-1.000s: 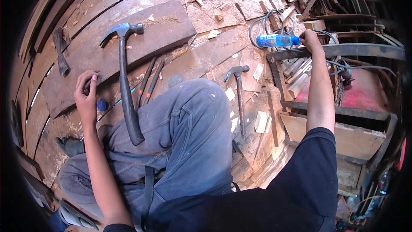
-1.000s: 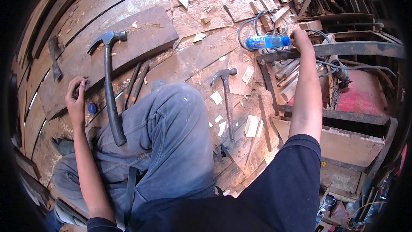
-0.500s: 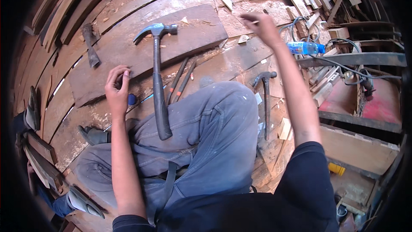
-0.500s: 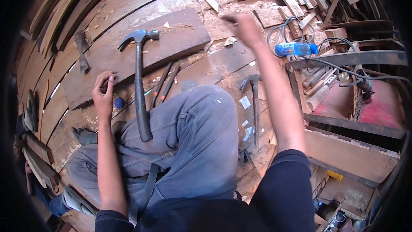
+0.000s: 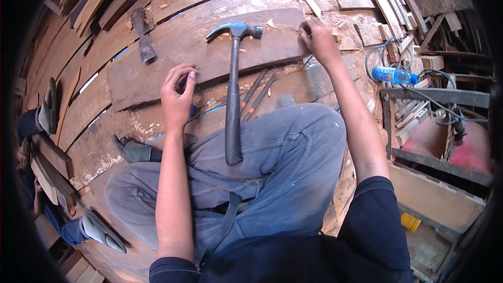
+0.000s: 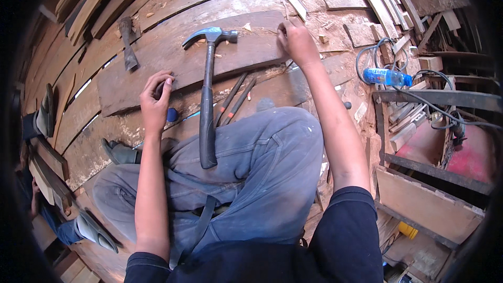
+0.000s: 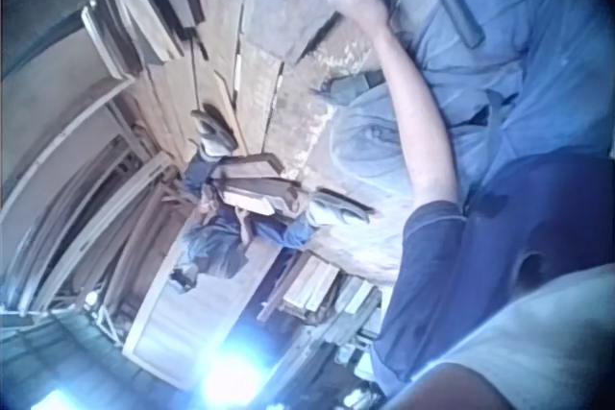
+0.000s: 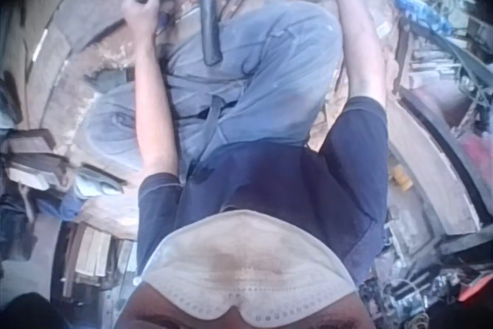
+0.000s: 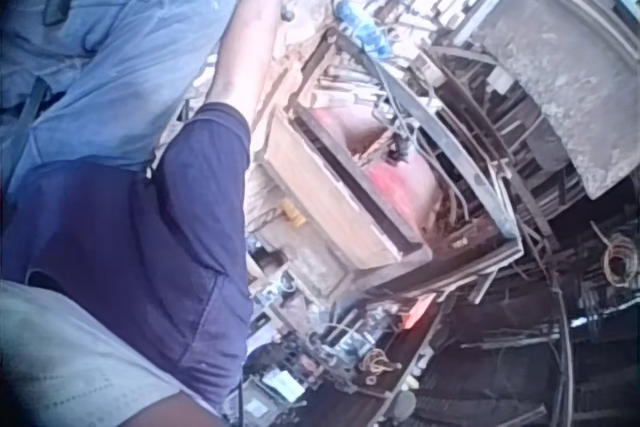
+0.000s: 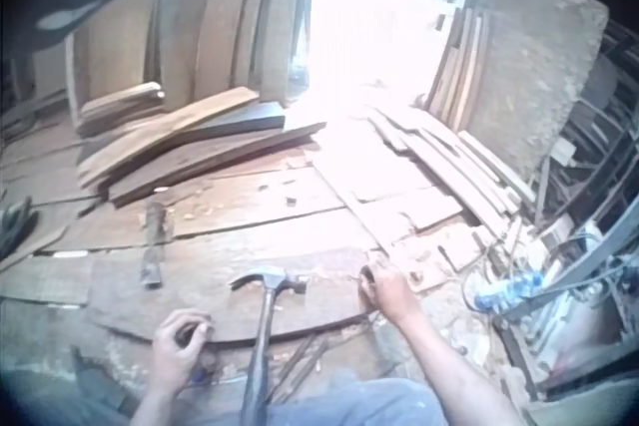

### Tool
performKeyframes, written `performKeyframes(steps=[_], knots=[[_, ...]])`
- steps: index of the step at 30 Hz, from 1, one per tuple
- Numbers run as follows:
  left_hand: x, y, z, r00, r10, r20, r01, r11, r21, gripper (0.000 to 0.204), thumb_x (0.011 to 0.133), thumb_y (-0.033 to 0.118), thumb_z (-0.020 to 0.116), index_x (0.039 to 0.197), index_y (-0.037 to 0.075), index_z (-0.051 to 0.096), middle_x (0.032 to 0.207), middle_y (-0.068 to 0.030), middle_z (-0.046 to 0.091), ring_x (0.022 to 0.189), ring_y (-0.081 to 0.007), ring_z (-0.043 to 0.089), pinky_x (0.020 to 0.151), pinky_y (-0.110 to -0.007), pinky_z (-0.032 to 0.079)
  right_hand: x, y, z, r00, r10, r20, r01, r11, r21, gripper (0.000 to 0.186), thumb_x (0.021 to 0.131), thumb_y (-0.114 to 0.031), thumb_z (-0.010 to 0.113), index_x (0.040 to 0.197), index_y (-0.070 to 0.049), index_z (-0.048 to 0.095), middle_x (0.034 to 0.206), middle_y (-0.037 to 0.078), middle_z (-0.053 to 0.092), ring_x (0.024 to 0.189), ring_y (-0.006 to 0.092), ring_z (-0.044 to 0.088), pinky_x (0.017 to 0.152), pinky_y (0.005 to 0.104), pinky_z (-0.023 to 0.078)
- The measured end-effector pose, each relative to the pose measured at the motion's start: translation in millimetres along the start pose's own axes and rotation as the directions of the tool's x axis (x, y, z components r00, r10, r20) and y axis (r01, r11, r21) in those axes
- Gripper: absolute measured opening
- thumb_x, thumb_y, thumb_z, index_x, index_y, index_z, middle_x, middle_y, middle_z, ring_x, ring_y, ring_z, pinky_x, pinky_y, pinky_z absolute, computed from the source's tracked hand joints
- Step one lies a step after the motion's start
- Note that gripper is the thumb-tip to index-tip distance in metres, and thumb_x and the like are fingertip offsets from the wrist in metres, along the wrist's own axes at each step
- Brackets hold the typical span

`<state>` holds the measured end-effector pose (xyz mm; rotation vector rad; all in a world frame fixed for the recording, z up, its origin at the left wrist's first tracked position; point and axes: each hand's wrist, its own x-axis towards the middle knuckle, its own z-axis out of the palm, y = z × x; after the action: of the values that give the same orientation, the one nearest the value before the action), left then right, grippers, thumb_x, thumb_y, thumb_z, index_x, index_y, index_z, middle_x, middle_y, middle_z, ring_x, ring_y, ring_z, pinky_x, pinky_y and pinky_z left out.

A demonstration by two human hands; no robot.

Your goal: Chisel and shape a piece of wood using a hammer and a metal tool while sitting on a workshop floor.

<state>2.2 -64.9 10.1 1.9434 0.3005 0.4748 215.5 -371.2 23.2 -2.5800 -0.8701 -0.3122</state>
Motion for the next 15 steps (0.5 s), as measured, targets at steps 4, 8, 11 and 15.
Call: performKeyframes(steps=[4, 8, 11, 15], knots=[[-0.9, 0.5, 1.2, 1.0, -0.015, 0.005, 0.015, 0.998, -0.061, 0.011, 0.09, 0.004, 0.06, 0.096, -0.004, 0.065, 0.109, -0.0096, 0.063, 0.1, -0.016, 0.061, 0.088, -0.028, 0.05, 4.1, 4.7, -3.7, 0.997, 0.015, 0.075, -0.011, 0.999, -0.05, 0.012, 0.085, -0.011, 0.062, 0.092, -0.002, 0.064, 0.094, 0.018, 0.063, 0.087, 0.0375, 0.062, 0.078, 0.0438, 0.051], [-1.7, 2.1, -1.7, 1.0, -0.015, -0.006, 0.015, 0.998, -0.063, 0.011, 0.09, 0.004, 0.06, 0.096, -0.004, 0.065, 0.109, -0.0095, 0.063, 0.099, -0.016, 0.062, 0.088, -0.028, 0.051, -4.8, -7.2, -11.6, 0.988, 0.065, 0.142, -0.057, 0.997, -0.056, 0.013, 0.084, -0.011, 0.064, 0.092, -0.001, 0.066, 0.095, 0.018, 0.063, 0.087, 0.037, 0.062, 0.079, 0.0436, 0.051], [-1.3, 0.2, -0.3, 1.0, -0.007, -0.002, 0.006, 0.998, -0.061, 0.01, 0.089, 0.004, 0.061, 0.095, -0.003, 0.065, 0.109, -0.0093, 0.063, 0.098, -0.0162, 0.062, 0.088, -0.028, 0.051, -10.6, -5.0, -9.9, 0.987, 0.08, 0.136, -0.073, 0.996, -0.055, 0.013, 0.083, -0.01, 0.064, 0.091, -0.001, 0.065, 0.095, 0.018, 0.063, 0.088, 0.0367, 0.062, 0.079, 0.0432, 0.05], [-0.5, 0.1, 3.1, 1.0, -0.002, -0.004, 0.002, 0.999, -0.05, 0.01, 0.089, 0.004, 0.061, 0.094, -0.003, 0.065, 0.108, -0.0091, 0.064, 0.098, -0.0163, 0.063, 0.087, -0.028, 0.051, -12.0, 2.4, -3.9, 0.989, 0.119, 0.09, -0.111, 0.99, -0.091, 0.012, 0.085, -0.012, 0.063, 0.091, -0.002, 0.062, 0.097, 0.017, 0.063, 0.091, 0.0356, 0.062, 0.08, 0.0434, 0.05]])
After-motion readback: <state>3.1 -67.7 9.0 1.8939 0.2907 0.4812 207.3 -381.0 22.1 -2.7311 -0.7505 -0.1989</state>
